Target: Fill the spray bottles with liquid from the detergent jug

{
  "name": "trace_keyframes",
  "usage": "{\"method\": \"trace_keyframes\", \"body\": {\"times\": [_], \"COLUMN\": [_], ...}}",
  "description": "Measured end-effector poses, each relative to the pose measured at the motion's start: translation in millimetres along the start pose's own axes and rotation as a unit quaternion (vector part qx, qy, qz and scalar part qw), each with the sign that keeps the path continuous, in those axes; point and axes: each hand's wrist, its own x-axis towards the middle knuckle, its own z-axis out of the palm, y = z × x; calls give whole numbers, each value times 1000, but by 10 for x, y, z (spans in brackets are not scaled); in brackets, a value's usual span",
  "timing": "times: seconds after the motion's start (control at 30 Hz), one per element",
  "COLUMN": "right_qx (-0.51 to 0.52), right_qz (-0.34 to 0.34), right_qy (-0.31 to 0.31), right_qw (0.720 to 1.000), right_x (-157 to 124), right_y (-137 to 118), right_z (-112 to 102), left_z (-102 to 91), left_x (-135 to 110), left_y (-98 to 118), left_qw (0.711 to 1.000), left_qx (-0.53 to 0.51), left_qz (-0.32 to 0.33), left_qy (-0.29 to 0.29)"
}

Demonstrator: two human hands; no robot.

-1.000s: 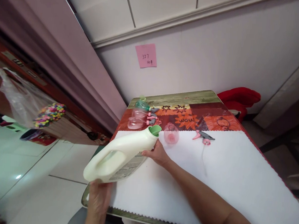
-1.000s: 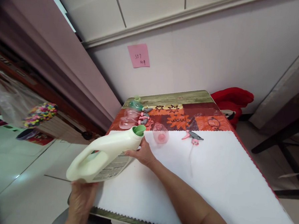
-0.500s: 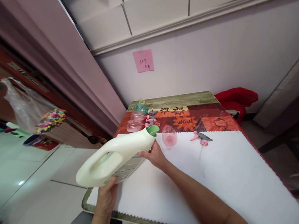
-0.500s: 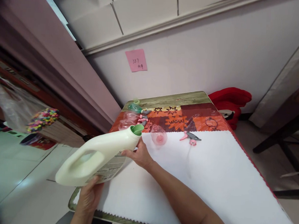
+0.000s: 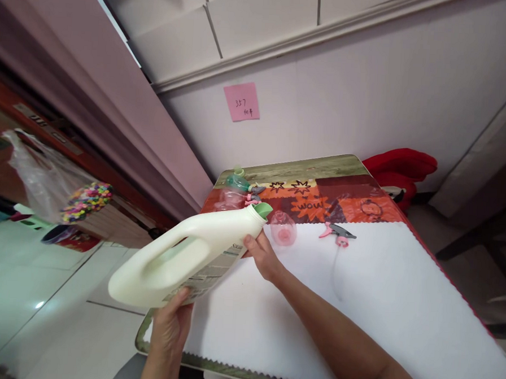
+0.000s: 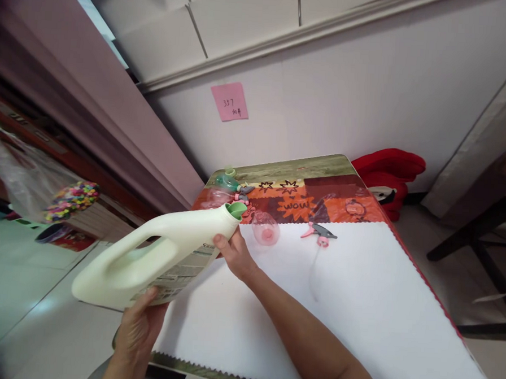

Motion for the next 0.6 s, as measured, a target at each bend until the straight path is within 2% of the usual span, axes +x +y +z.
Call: {"method": "trace_keyframes", "body": {"times": [0.4, 0.6], "right_qx": [20, 22], "right_qz": [-34, -33], "right_qy": [127, 141], "right_qw": [991, 989], "right_x": [-43, -31], "right_y": [135, 126], "right_z": [94, 79], "left_z": [63, 100], "left_x": [24, 27], "left_y": [95, 119], "left_qw": [1000, 1000], "left_qx": [-7, 0], "left_qz": [10, 1], "left_qy": [2, 0]}}
